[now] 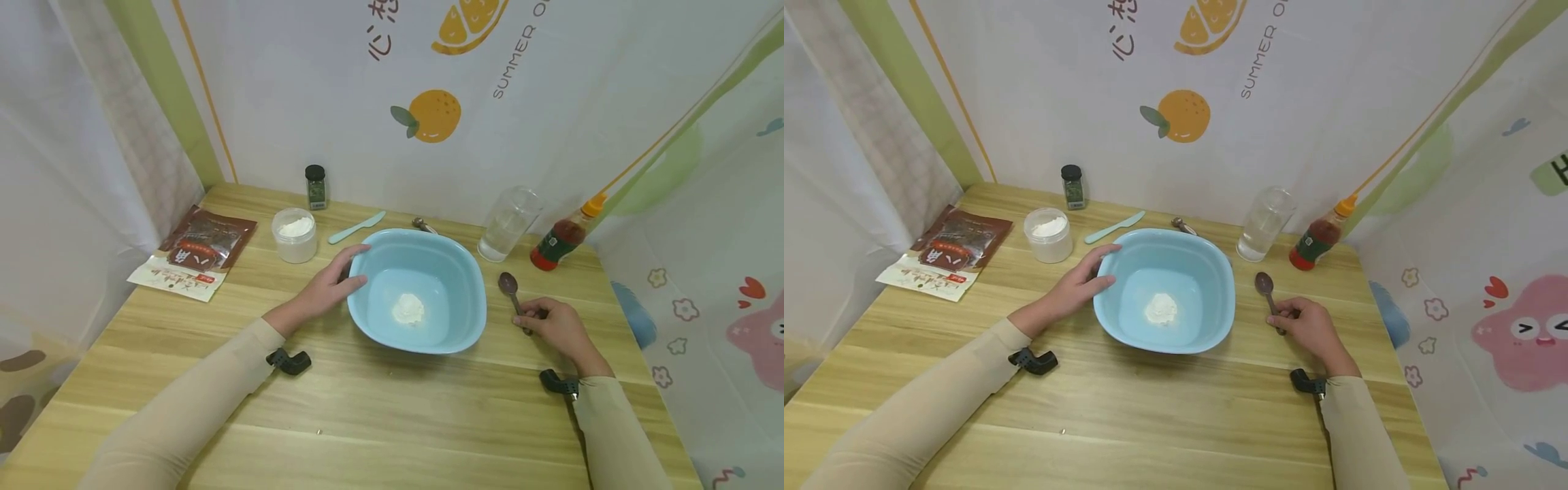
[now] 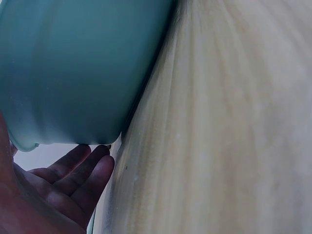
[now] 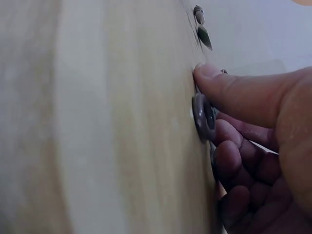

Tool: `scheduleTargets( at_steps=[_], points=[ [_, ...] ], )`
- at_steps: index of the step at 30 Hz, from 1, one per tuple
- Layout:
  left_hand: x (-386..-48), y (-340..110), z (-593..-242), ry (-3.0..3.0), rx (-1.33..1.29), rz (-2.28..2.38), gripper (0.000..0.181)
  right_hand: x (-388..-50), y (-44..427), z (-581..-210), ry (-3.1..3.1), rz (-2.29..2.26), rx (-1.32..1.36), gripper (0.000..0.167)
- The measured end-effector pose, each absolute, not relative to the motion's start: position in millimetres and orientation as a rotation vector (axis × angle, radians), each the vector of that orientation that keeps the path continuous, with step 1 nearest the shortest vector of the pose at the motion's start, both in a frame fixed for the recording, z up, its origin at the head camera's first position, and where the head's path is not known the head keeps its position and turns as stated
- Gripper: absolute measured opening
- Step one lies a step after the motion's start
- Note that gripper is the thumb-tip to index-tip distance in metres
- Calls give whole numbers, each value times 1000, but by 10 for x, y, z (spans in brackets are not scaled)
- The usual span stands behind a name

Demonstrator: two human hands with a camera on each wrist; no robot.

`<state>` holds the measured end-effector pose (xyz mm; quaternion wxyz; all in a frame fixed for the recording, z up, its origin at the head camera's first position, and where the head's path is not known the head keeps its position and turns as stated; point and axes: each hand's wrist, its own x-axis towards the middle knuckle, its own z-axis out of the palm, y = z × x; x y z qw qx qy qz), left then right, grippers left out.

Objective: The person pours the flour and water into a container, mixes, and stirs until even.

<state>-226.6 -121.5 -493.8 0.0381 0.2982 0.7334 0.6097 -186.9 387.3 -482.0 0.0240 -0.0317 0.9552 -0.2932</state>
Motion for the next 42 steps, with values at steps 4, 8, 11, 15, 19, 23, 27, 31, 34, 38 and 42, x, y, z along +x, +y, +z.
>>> scheduleTargets(
  at_steps=[4,8,11,15,19,23,27,31,34,38,42],
  points=[
    [-2242,-1217,-4919,2262,888,1856,65,-1869,3848,-4797,2942,-933,-72,38],
    [-2229,-1216,-4915,2267,864,1847,64,-1861,3828,-4772,2932,-945,-51,35],
    [-2225,-1213,-4899,2251,846,1843,63,-1855,3821,-4762,2933,-940,-45,34],
    [-2230,-1206,-4887,2240,822,1834,63,-1847,3822,-4764,2946,-912,-39,32],
    [-2234,-1193,-4877,2244,812,1828,62,-1844,3833,-4774,2960,-900,-45,31],
    [-2230,-1185,-4874,2251,812,1824,62,-1842,3846,-4783,2965,-920,-48,32],
    [-2233,-1188,-4880,2254,817,1824,62,-1848,3869,-4800,2966,-970,-23,34],
    [-2250,-1190,-4899,2263,820,1821,62,-1854,3894,-4820,2963,-1042,22,38],
    [-2257,-1190,-4909,2269,820,1815,62,-1839,3895,-4817,2953,-1089,67,42],
    [-2255,-1193,-4915,2263,825,1818,63,-1813,3888,-4803,2925,-1171,149,50],
    [-2253,-1192,-4909,2258,824,1822,63,-1811,3878,-4799,2858,-1349,253,50]
  ],
)
